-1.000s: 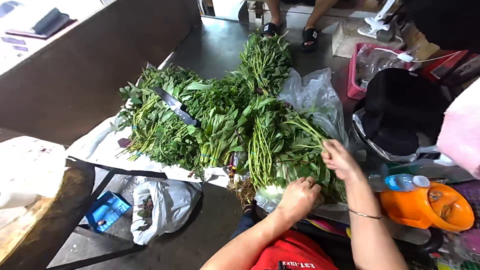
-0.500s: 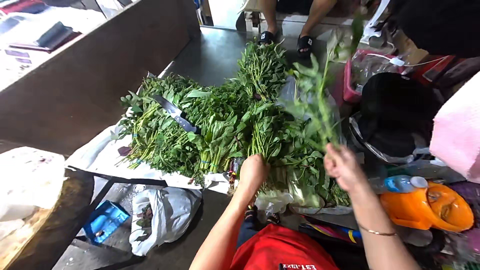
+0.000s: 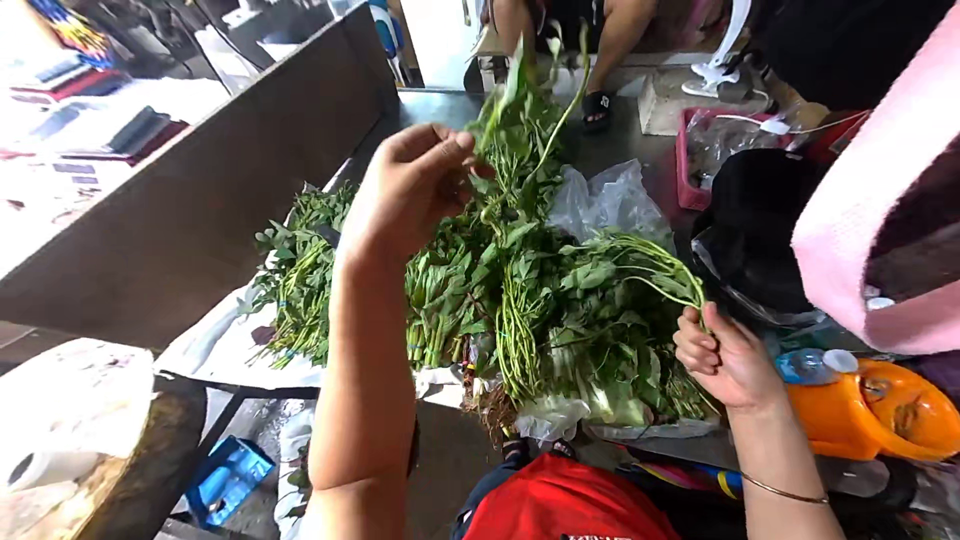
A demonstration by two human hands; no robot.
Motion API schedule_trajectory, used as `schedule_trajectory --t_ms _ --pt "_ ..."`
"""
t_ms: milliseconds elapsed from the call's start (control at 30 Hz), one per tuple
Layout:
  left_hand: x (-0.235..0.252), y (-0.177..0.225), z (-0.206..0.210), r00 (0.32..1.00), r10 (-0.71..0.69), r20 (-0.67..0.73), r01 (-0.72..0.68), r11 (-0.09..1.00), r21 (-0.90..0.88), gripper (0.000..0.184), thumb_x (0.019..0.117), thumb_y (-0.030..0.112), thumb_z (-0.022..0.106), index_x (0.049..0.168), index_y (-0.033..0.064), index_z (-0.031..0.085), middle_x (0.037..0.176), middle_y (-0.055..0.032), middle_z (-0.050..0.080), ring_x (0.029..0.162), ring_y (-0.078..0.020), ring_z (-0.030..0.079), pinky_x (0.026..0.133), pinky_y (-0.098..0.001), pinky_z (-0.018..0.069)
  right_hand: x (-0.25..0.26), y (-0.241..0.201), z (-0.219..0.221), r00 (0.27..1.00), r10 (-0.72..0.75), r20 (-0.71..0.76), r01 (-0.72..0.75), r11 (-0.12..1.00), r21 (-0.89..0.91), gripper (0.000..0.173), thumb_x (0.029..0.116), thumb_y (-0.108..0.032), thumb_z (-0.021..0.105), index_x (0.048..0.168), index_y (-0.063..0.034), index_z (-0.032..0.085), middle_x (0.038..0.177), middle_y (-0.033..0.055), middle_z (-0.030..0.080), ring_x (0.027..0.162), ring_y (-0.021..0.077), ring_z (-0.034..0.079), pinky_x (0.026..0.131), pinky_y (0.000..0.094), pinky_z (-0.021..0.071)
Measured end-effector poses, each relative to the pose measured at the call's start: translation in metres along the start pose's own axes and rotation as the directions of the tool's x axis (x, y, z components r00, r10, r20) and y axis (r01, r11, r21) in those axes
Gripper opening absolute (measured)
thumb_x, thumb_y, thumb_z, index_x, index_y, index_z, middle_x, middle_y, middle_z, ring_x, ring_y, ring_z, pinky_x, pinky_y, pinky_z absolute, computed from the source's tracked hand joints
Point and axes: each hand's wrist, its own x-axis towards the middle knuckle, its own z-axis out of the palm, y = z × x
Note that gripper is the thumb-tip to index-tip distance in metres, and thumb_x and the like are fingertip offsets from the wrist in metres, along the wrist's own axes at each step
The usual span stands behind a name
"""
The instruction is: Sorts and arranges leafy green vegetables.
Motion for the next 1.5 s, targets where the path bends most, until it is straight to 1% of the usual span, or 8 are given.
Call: schedule_trajectory --t_ms 300,467,600,733,967,1200,1367,1500 --pt "-0.039 -0.146 0.095 0.891 -0.409 0.197 0.437 0.890 -0.129 0.023 0.1091 0.021 0.047 0.117 0.0039 0.060 0.088 -0.0029 0.067 0.068 -0.0082 0.062 0.063 -0.0242 0.0543 -0.007 -0.040 -0.003 0.954 -0.299 -0.012 0.290 0.934 -0.207 0.028 0.1086 -0.032 0.044 0.089 -0.0200 0.061 0.058 -0.0135 0.049 0.045 -0.0041 0.043 0.046 0.0112 0.0402" --pt "-0.072 -0.177 0.131 0.787 -0.574 0.226 0.613 0.768 -0.185 0.018 0.1075 0.017 0.052 0.104 0.0013 0.060 0.079 -0.0022 0.065 0.068 -0.0095 0.064 0.068 -0.0260 0.0571 0.011 -0.061 0.019 0.921 -0.388 -0.017 0.339 0.825 -0.452 0.022 0.1080 -0.030 0.046 0.098 -0.0196 0.063 0.061 -0.0136 0.046 0.047 -0.0031 0.040 0.046 0.0121 0.0374" --pt "-0.081 -0.184 0.140 0.786 -0.551 0.280 0.606 0.776 -0.176 0.019 0.1059 0.014 0.055 0.114 -0.0019 0.061 0.084 -0.0041 0.066 0.072 -0.0108 0.066 0.070 -0.0277 0.0581 0.021 -0.021 0.048 0.979 -0.187 -0.079 0.081 0.718 -0.691 0.017 0.1069 -0.017 0.047 0.102 -0.0065 0.060 0.060 -0.0097 0.039 0.047 0.0004 0.037 0.047 0.0180 0.0368" --pt "-0.087 -0.192 0.148 0.769 -0.539 0.344 0.613 0.775 -0.155 0.021 0.1067 0.014 0.053 0.117 -0.0032 0.060 0.088 -0.0047 0.066 0.073 -0.0107 0.066 0.072 -0.0284 0.0591 0.027 0.050 0.038 0.950 0.248 -0.192 -0.286 0.435 -0.854 0.037 0.1103 -0.030 0.045 0.122 0.0023 0.059 0.080 0.0064 0.055 0.063 0.0139 0.054 0.062 0.0330 0.0503" --pt "-0.093 -0.194 0.151 0.731 -0.573 0.371 0.652 0.747 -0.129 0.034 0.1074 0.012 0.051 0.136 -0.0054 0.049 0.097 -0.0100 0.067 0.077 -0.0133 0.069 0.075 -0.0303 0.0603 0.012 0.070 0.035 0.897 0.363 -0.252 -0.372 0.314 -0.873 0.042 0.1117 -0.034 0.041 0.129 0.0019 0.056 0.111 0.0186 0.063 0.092 0.0251 0.068 0.084 0.0423 0.0577" --pt "-0.093 -0.197 0.166 0.804 -0.506 0.313 0.541 0.840 -0.032 0.031 0.1041 0.015 0.058 0.128 -0.0046 0.057 0.102 -0.0137 0.070 0.082 -0.0161 0.071 0.078 -0.0341 0.0609 0.004 0.077 0.033 0.894 0.365 -0.260 -0.431 0.545 -0.719 0.046 0.1096 -0.029 0.049 0.145 -0.0002 0.041 0.117 0.0174 0.064 0.087 0.0218 0.071 0.075 0.0374 0.0616" --pt "-0.090 -0.174 0.122 0.784 -0.461 0.416 0.384 0.887 0.258 0.035 0.1082 0.015 0.047 0.137 -0.0006 0.058 0.127 -0.0165 0.066 0.102 -0.0196 0.070 0.094 -0.0375 0.0566 0.007 0.075 0.024 0.898 0.356 -0.260 -0.439 0.667 -0.602 0.022 0.1088 -0.020 0.050 0.119 -0.0005 0.054 0.069 0.0016 0.058 0.053 0.0100 0.059 0.053 0.0248 0.0542" --pt "-0.095 -0.178 0.046 0.905 -0.422 0.064 0.347 0.815 0.464 0.026 0.1042 0.012 0.056 0.127 0.0019 0.065 0.104 -0.0152 0.071 0.088 -0.0232 0.071 0.084 -0.0441 0.0590 0.013 0.064 0.009 0.894 0.381 -0.235 -0.446 0.804 -0.394 0.015 0.1060 -0.005 0.044 0.105 -0.0006 0.058 0.079 0.0060 0.071 0.060 0.0125 0.066 0.058 0.0256 0.0575"
